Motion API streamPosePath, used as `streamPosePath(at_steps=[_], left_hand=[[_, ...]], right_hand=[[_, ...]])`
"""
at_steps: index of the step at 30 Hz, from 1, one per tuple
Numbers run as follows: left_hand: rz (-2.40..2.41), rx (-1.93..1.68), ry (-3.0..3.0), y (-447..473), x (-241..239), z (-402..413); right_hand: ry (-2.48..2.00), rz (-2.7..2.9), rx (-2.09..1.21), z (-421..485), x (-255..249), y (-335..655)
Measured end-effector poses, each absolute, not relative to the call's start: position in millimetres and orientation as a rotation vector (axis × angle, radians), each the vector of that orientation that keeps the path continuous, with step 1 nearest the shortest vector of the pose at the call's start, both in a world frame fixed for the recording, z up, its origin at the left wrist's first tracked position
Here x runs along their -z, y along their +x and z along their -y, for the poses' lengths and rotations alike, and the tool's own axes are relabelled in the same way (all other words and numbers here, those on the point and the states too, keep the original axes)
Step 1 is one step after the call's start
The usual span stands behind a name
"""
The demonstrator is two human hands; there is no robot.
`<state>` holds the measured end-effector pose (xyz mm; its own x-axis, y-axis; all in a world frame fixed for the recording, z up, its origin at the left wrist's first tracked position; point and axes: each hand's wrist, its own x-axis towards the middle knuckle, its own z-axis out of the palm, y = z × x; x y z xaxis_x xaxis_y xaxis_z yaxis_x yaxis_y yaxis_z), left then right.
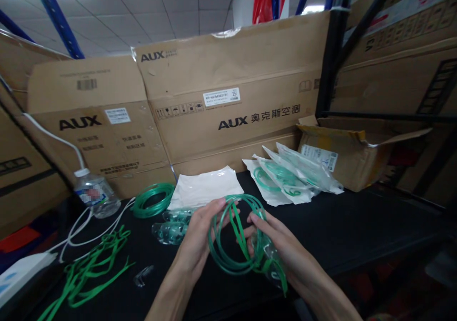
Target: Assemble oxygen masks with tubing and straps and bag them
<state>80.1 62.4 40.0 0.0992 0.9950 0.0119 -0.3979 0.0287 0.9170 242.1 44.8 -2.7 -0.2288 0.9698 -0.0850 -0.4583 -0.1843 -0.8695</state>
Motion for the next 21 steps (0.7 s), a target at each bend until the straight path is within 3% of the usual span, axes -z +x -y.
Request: streamPosePath(at_steps=[8,14,17,21], left_hand=[[-0.895,-1.359,0.927,99.6,-28.4,-66.3],[-1.05,-1.313,1.277,96.2,-30.5,-69.9],[-1.125,-1.211,1.645,68.8,-46.6,-81.4],[-1.576,-1.194,2.027,-3.1,-75.5,-109.6]], right_hand=[[-0.87,1.063,-1.615,-45.9,2.1,244.4],[-0.942,1.105,-1.538,-47.9,7.0,248.4],[-0.907,1.021,-1.58,-51.7,11.8,250.6],[-0.842,0.911,-1.611,-58.6,19.2,259.1]])
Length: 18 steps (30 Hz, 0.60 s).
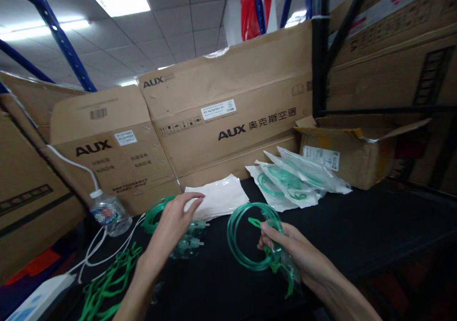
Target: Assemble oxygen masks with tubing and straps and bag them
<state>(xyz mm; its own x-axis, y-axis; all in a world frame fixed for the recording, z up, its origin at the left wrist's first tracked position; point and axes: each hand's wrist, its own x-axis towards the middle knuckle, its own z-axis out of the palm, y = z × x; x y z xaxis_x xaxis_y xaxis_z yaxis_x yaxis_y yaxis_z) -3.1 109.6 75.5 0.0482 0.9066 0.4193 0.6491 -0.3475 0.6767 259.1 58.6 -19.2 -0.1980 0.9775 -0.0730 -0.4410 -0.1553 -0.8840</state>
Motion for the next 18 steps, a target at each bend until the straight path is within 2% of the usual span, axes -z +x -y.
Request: streamPosePath(at_steps=[5,11,18], left_hand=[[-1.799,-0.893,2.171,-81.2,-84.1,-143.4],[-1.807,-0.659,2.329,-98.5,-61.9,-168.7],[-1.826,-0.842,2.501,-82.6,-69.9,-179.1]], right_hand=[[-0.733,0.787,-1.732,-61.6,25.7,265.2],[-0.685,0.805,-1.748,-60.5,24.5,264.1],[-0.664,0.785,-1.759,-63.9,27.0,266.8]])
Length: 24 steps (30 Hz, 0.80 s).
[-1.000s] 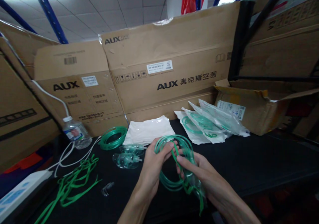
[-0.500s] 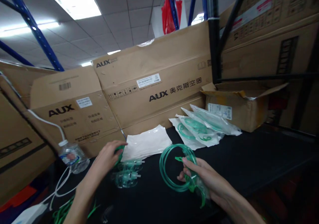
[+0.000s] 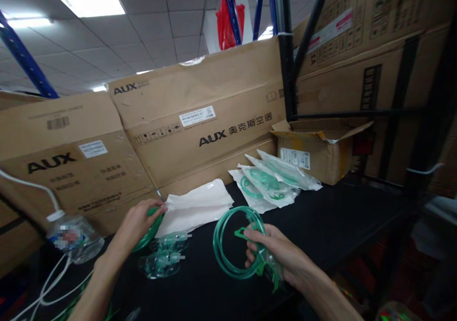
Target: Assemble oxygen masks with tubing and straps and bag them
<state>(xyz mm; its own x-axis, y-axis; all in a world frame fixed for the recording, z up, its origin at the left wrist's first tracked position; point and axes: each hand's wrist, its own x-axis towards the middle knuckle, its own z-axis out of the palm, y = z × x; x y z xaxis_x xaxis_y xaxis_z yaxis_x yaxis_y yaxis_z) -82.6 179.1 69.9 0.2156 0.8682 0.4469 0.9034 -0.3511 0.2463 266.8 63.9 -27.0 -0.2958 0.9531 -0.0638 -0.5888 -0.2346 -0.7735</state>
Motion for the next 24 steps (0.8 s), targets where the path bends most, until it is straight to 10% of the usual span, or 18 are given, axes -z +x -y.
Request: streamPosePath(at_steps=[17,24], left_hand=[[0.933,0.827,-2.457,97.4,3.0,-13.0],[1.016,0.904,-2.777,129.0,20.5,3.4]], right_hand=[[-0.571,1.248,-1.438,-48.6,-113.1,336.1],[-1.014,1.355,-1.35,-30.8,-89.8,369.5]])
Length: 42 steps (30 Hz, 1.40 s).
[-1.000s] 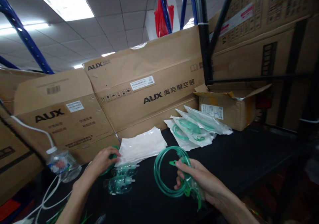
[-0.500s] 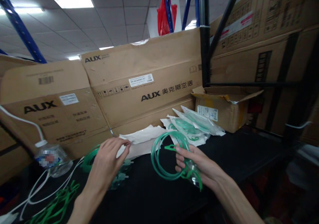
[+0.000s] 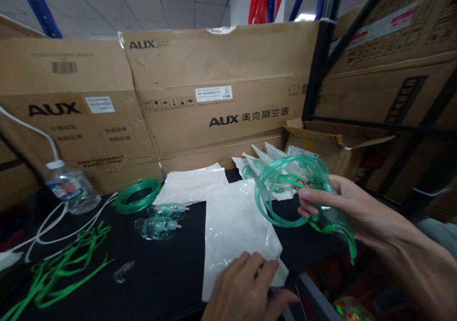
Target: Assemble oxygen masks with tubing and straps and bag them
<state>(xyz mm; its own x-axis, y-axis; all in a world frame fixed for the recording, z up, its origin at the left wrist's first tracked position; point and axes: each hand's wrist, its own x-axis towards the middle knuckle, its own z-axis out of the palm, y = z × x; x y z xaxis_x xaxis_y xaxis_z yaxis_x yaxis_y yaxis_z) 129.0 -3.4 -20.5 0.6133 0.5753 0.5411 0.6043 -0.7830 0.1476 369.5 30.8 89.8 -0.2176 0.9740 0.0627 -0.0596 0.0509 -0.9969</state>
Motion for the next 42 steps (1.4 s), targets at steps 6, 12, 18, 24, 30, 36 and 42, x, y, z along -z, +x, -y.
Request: streamPosePath(at_steps=[6,12,18,24,30,36,42], left_hand=[[1.248,0.77,-2.961,73.6,-9.4,-11.3],[1.394,0.244,-2.965,83.2,-5.4,-0.3],[1.331,0.115,-2.871,101.1,-3.1,8.8],[1.207,0.135,-2.825,95.2,9.9,6.5],[0.981,0.253,-2.8,82.3,30.7,-0.2],[1.026,0.517,-2.833,77.4,15.1,-17.7],[1.587,0.511,-2.602,83.8,-35.9,-96.4]], right_hand=[[-1.142,1.183,-1.378,5.2,-50.8,407.5],[-1.177,1.114,-1.439,29.3,-38.3,400.2],[-1.082,1.028,-1.551,36.0,-31.7,383.7],[-1.153,1.024,-1.654,45.4,-18.2,363.1],[-1.413,1.287,-1.466,55.3,3.6,355.0],[-1.444,1.306,-1.3,56.0,24.5,357.8],[-1.393,1.245,-1.256,52.3,39.0,352.2]])
